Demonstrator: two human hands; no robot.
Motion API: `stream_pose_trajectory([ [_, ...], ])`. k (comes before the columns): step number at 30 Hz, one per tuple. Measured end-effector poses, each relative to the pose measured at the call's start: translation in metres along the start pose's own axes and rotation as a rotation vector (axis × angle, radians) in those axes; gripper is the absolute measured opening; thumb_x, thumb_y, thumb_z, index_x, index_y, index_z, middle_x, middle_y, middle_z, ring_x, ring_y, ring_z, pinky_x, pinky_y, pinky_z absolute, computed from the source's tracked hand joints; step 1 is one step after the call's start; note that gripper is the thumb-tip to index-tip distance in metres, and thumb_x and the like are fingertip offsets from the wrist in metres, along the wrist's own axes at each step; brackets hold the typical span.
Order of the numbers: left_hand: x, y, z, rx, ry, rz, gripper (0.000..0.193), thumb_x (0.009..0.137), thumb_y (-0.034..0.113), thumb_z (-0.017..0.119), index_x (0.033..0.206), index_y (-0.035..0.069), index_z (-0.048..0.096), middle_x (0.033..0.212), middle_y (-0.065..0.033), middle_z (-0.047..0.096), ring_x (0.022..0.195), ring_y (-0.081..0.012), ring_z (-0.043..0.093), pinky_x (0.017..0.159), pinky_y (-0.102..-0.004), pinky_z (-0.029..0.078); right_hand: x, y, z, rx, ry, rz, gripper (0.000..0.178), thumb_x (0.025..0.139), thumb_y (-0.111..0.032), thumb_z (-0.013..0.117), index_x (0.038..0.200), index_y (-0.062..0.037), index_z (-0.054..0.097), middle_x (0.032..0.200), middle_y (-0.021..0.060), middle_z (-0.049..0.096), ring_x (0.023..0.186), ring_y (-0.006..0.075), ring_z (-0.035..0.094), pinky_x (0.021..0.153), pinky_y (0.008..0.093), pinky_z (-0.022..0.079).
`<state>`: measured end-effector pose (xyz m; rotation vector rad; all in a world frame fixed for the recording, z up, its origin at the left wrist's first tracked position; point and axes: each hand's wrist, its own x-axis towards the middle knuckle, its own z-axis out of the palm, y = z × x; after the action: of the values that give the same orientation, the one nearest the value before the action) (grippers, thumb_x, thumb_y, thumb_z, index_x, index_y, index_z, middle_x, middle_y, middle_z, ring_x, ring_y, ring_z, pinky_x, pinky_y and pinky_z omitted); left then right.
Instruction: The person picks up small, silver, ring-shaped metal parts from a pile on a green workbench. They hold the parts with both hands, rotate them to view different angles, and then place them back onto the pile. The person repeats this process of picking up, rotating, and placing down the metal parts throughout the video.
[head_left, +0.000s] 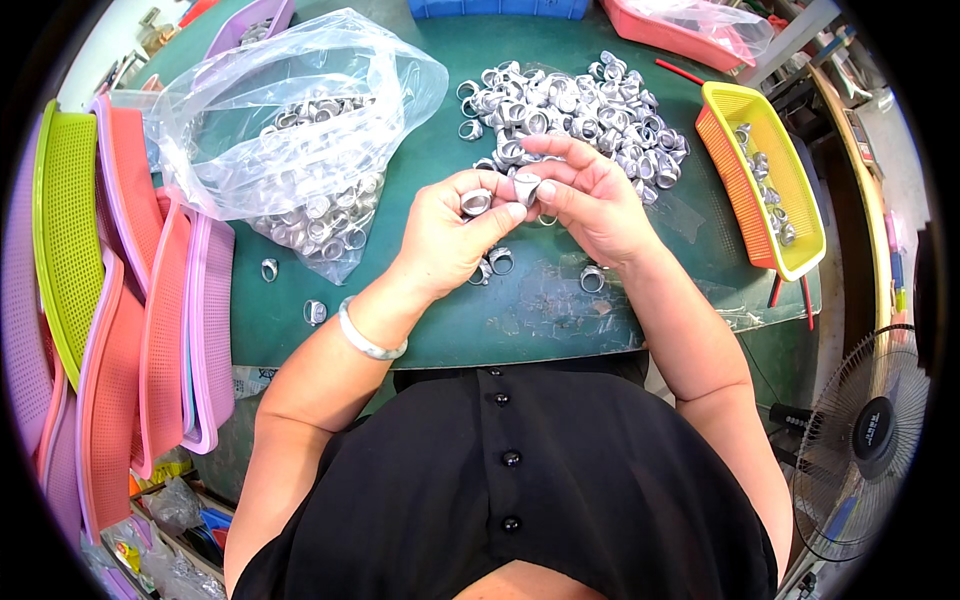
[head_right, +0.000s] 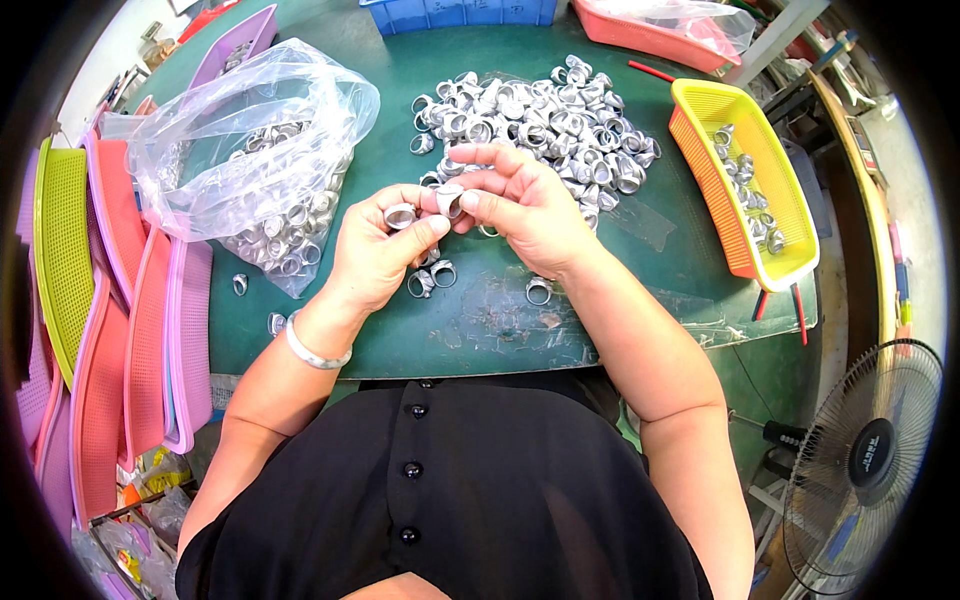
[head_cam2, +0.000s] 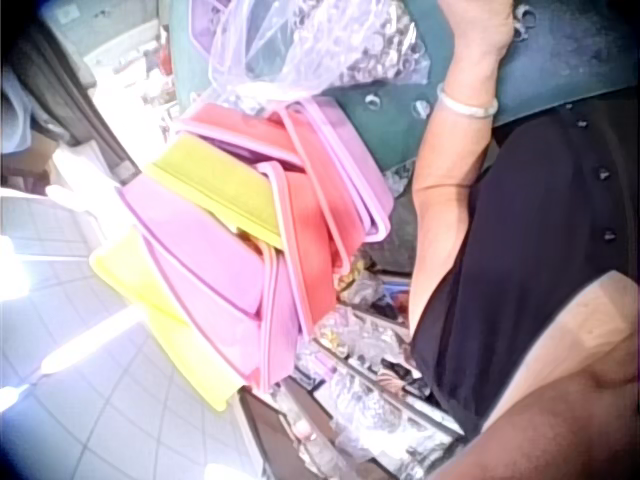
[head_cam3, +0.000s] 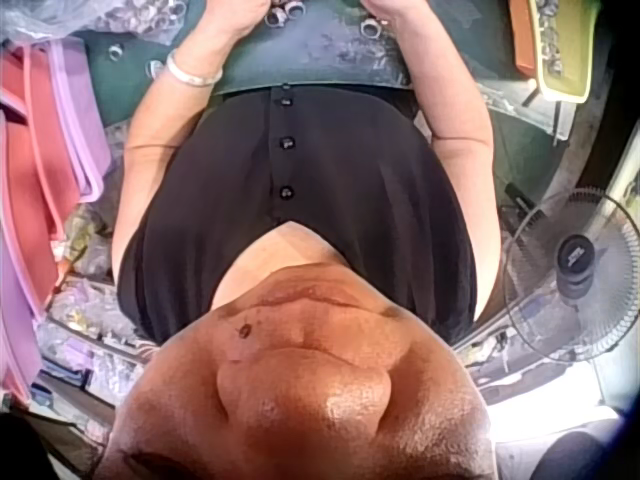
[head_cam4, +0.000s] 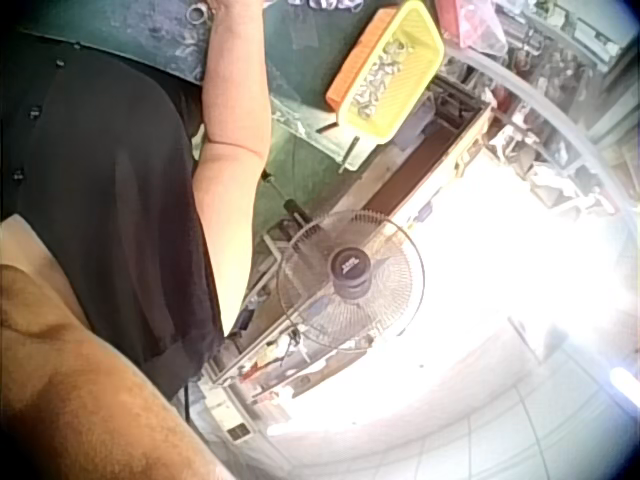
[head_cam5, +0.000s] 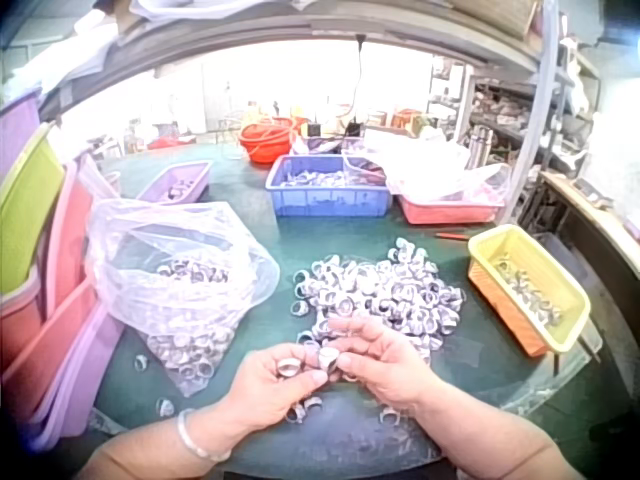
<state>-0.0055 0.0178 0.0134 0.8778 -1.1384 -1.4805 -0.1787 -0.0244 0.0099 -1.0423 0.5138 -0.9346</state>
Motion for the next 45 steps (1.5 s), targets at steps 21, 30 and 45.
stream_pose_trajectory([
  [21,-0.001,-0.006,0.001,0.17,0.038,0.069,0.004,0.082,0.002,0.057,0.084,-0.001,0.06,0.08,-0.0069,0.064,0.074,-0.0106,0.061,0.065,-0.0214,0.048,-0.003,-0.001,0.006,-0.18,-0.016,0.024,0.032,0.081,-0.004,0.059,0.111,0.0048,0.052,0.094,0.0083,0.062,0.078,0.0118,0.058,0.071,0.0244,0.048],
  [30,0.0,-0.007,0.001,0.09,0.022,0.002,0.006,0.083,0.003,0.057,0.086,-0.001,0.06,0.079,-0.0075,0.064,0.074,-0.01,0.061,0.064,-0.0206,0.048,-0.003,-0.004,0.008,-0.202,0.005,0.066,0.032,0.082,-0.005,0.059,0.111,0.005,0.051,0.09,0.0085,0.062,0.073,0.0117,0.057,0.069,0.0234,0.048],
  [45,-0.001,-0.009,-0.001,0.032,0.023,0.002,0.011,0.083,0.005,0.06,0.092,0.001,0.063,0.076,0.0031,0.058,0.063,-0.0003,0.046,0.053,-0.0155,0.036,-0.004,0.009,0.006,-0.584,-0.063,-0.383,0.051,0.077,0.008,0.053,0.125,-0.0023,0.04,0.106,0.0125,0.058,0.095,0.0164,0.058,0.084,0.029,0.047],
])
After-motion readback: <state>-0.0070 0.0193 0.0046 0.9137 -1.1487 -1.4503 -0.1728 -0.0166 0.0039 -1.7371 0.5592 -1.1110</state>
